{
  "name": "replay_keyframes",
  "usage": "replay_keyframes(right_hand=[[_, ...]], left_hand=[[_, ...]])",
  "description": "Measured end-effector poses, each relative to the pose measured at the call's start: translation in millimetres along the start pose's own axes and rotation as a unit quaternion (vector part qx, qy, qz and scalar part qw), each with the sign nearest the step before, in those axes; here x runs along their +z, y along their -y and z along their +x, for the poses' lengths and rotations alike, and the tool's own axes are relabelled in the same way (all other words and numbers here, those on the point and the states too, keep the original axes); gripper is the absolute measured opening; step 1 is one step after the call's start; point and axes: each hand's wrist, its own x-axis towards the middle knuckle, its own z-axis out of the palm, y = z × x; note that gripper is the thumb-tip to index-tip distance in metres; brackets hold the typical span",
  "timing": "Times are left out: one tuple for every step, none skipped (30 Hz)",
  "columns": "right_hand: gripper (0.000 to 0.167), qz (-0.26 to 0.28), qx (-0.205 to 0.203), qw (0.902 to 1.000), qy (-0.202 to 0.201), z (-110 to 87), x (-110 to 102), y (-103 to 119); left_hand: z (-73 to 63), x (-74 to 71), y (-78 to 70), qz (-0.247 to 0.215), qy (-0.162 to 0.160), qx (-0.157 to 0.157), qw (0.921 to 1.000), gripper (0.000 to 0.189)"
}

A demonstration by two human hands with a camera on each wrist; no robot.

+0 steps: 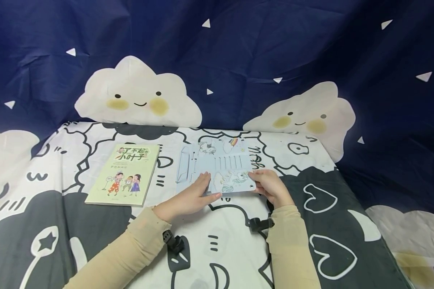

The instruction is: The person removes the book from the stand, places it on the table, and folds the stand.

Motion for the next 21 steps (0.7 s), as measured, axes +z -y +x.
replay_keyframes(right_hand=[[0.045, -0.007, 0.005, 1.0000, 0.001, 0.9, -0.8, -2.0], [0.047, -0.013, 0.011, 0.9998, 0.003, 1.8, -1.4, -3.9], [0.049, -0.019, 0.016, 0.9997, 0.006, 2.9, -2.1, -5.7], [0.049, -0.024, 0.022, 0.9994, 0.008, 3.7, -2.4, -7.3], [0.050, -0.029, 0.029, 0.9991, 0.010, 4.4, -2.7, -8.7], [0.050, -0.034, 0.035, 0.9988, 0.010, 5.2, -2.8, -10.0], [0.050, -0.036, 0.040, 0.9985, 0.010, 6.0, -3.0, -11.2], [0.049, -0.040, 0.044, 0.9982, 0.009, 6.7, -3.0, -12.1], [0.049, -0.044, 0.048, 0.9979, 0.010, 7.2, -2.9, -12.8], [0.048, -0.047, 0.052, 0.9975, 0.010, 7.7, -2.9, -13.5], [0.048, -0.051, 0.055, 0.9972, 0.010, 8.1, -2.9, -14.1], [0.047, -0.054, 0.057, 0.9968, 0.011, 8.1, -3.0, -14.7], [0.046, -0.058, 0.061, 0.9964, 0.010, 8.3, -2.9, -15.0], [0.045, -0.064, 0.064, 0.9959, 0.009, 8.2, -2.8, -15.2], [0.045, -0.070, 0.068, 0.9952, 0.007, 8.1, -2.8, -15.3], [0.044, -0.078, 0.071, 0.9945, 0.004, 8.0, -2.8, -15.4], [0.043, -0.085, 0.073, 0.9937, -0.002, 7.7, -2.9, -15.3], [0.042, -0.092, 0.077, 0.9928, -0.008, 7.3, -2.9, -15.1], [0.040, -0.097, 0.080, 0.9919, -0.016, 7.1, -2.8, -14.8], [0.039, -0.102, 0.081, 0.9913, -0.021, 6.7, -2.9, -14.6], [0.037, -0.104, 0.081, 0.9909, -0.024, 6.3, -3.2, -14.4]], left_hand=[[0.1, 0.1, 0.0, 0.000, 0.000, -0.002, 1.0000, 0.087], [0.1, 0.2, 0.1, 0.000, 0.001, -0.003, 1.0000, 0.087], [0.2, 0.1, 0.0, 0.001, 0.002, -0.005, 1.0000, 0.087], [0.3, 0.3, 0.2, 0.002, 0.003, -0.005, 1.0000, 0.087], [0.3, 0.3, 0.2, 0.003, 0.004, -0.006, 1.0000, 0.087], [0.3, 0.2, 0.1, 0.004, 0.005, -0.007, 1.0000, 0.087], [0.4, 0.0, 0.1, 0.005, 0.005, -0.007, 0.9999, 0.087], [0.4, -0.2, -0.1, 0.006, 0.006, -0.008, 0.9999, 0.087], [0.3, -0.5, -0.3, 0.007, 0.006, -0.008, 0.9999, 0.087], [0.2, -0.8, -0.6, 0.007, 0.007, -0.009, 0.9999, 0.086], [0.2, -1.1, -0.8, 0.008, 0.007, -0.010, 0.9999, 0.086], [0.1, -1.4, -0.9, 0.009, 0.007, -0.011, 0.9999, 0.086], [-0.1, -1.6, -0.9, 0.011, 0.007, -0.011, 0.9999, 0.086], [-0.3, -1.9, -1.0, 0.011, 0.007, -0.012, 0.9998, 0.086], [-0.5, -2.2, -1.0, 0.009, 0.007, -0.012, 0.9999, 0.085], [-0.7, -2.7, -1.0, 0.006, 0.006, -0.011, 0.9999, 0.085], [-0.5, -3.2, -0.7, 0.002, 0.003, -0.009, 1.0000, 0.084], [-0.7, -4.1, -0.6, -0.003, -0.001, -0.008, 1.0000, 0.083], [-0.6, -5.5, -0.7, -0.009, -0.010, -0.004, 0.9999, 0.082], [-0.5, -7.3, -0.9, -0.016, -0.022, 0.001, 0.9996, 0.081], [-0.5, -9.5, -1.0, -0.025, -0.038, 0.009, 0.9989, 0.079]])
